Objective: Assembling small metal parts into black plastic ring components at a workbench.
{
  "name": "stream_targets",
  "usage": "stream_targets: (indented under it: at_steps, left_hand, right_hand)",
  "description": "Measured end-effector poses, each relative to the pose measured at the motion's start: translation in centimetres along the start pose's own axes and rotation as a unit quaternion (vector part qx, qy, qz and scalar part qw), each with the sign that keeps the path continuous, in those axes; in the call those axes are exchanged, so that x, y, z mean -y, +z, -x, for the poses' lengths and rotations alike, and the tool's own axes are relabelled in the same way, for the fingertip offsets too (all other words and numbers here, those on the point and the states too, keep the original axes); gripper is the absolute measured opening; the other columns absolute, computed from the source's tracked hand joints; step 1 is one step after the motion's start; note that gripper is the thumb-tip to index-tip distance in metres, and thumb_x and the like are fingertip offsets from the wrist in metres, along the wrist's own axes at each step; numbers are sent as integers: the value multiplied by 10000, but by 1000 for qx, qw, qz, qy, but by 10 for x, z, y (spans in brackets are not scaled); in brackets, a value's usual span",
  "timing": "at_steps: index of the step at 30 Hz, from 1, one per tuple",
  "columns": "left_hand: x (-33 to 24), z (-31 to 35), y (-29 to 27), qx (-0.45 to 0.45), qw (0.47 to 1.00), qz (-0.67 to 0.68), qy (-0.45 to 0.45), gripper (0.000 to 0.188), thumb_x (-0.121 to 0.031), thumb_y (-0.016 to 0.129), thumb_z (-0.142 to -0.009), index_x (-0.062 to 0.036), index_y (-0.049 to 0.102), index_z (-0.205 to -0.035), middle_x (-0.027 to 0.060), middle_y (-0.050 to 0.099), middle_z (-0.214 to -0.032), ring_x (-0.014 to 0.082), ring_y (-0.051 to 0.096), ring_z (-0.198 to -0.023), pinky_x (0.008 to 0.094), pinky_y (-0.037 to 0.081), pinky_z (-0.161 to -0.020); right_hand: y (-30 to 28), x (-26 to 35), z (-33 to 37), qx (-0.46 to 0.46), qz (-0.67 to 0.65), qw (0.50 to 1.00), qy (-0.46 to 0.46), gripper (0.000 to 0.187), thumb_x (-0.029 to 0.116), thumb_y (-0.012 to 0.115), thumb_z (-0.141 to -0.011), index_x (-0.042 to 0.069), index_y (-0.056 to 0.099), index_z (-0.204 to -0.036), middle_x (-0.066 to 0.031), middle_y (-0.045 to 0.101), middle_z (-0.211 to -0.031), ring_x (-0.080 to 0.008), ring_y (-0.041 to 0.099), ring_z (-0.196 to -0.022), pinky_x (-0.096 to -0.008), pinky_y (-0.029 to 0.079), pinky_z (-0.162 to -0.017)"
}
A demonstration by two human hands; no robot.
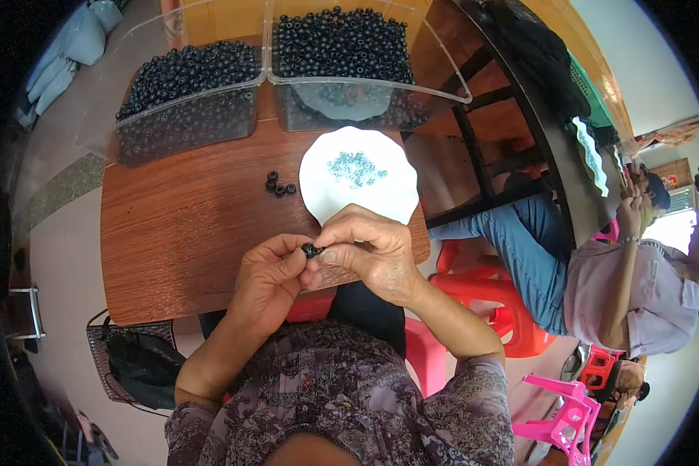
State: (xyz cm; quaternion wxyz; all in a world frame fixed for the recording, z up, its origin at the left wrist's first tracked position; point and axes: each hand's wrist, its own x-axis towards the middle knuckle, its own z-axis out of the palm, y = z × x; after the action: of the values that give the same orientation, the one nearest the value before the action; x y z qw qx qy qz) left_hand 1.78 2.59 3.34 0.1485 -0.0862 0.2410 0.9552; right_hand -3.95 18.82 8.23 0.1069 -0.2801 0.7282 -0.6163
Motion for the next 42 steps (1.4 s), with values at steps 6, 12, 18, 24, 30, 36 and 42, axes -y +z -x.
stream_targets:
  at_steps: [6,12,18,24,30,36,42]
  left_hand:
    - [4,-2,-2,-3,1000,-3,9,172,-66,595,-862,51,582,-988,104,627,-802,134,572,-654,246,472,-610]
    - [6,-3,-3,-5,1000,0,-4,172,-60,599,-859,55,579,-985,117,632,-804,142,577,-656,249,475,-597]
    - [5,-3,-8,-2,999,21,-34,173,-60,568,-874,48,573,-1009,120,633,-804,153,586,-671,288,471,-631]
    - [6,-4,-9,-1,999,26,-33,176,-65,560,-880,52,569,-1012,110,629,-800,148,581,-676,284,469,-632]
    - [6,-5,-6,-18,999,31,-28,179,-71,578,-875,62,566,-994,103,616,-806,133,564,-653,253,467,-604]
    - [7,-5,-8,-30,999,10,-13,173,-71,584,-871,40,575,-1004,82,621,-809,119,560,-656,238,480,-639]
    - [10,-7,-10,-49,999,20,0,166,-79,594,-866,22,587,-998,54,613,-786,97,547,-647,224,479,-639]
  right_hand:
    - [0,-6,3,-18,31,999,-21,153,-61,691,-716,-17,648,-856,-94,609,-851,-141,588,-779,-239,469,-688]
    - [0,-9,5,-13,75,994,-73,147,-47,700,-711,-10,647,-843,-101,606,-844,-136,587,-756,-236,474,-652]
    - [3,-11,5,-18,80,994,-72,142,-39,702,-711,-5,647,-837,-104,607,-845,-142,590,-766,-236,478,-652]
    - [9,-13,9,-41,64,996,-42,134,-36,701,-715,-11,650,-836,-114,605,-887,-149,587,-780,-243,486,-683]
    - [22,-7,12,-104,37,994,-26,109,-48,669,-751,-21,650,-855,-113,604,-893,-151,580,-811,-243,483,-701]
    - [27,-11,11,-127,45,991,-20,114,-51,652,-771,-29,644,-882,-106,595,-893,-144,578,-794,-235,479,-700]
    - [36,-14,13,-125,69,989,-43,145,-97,608,-784,-50,623,-920,-101,559,-935,-121,592,-786,-222,508,-617]
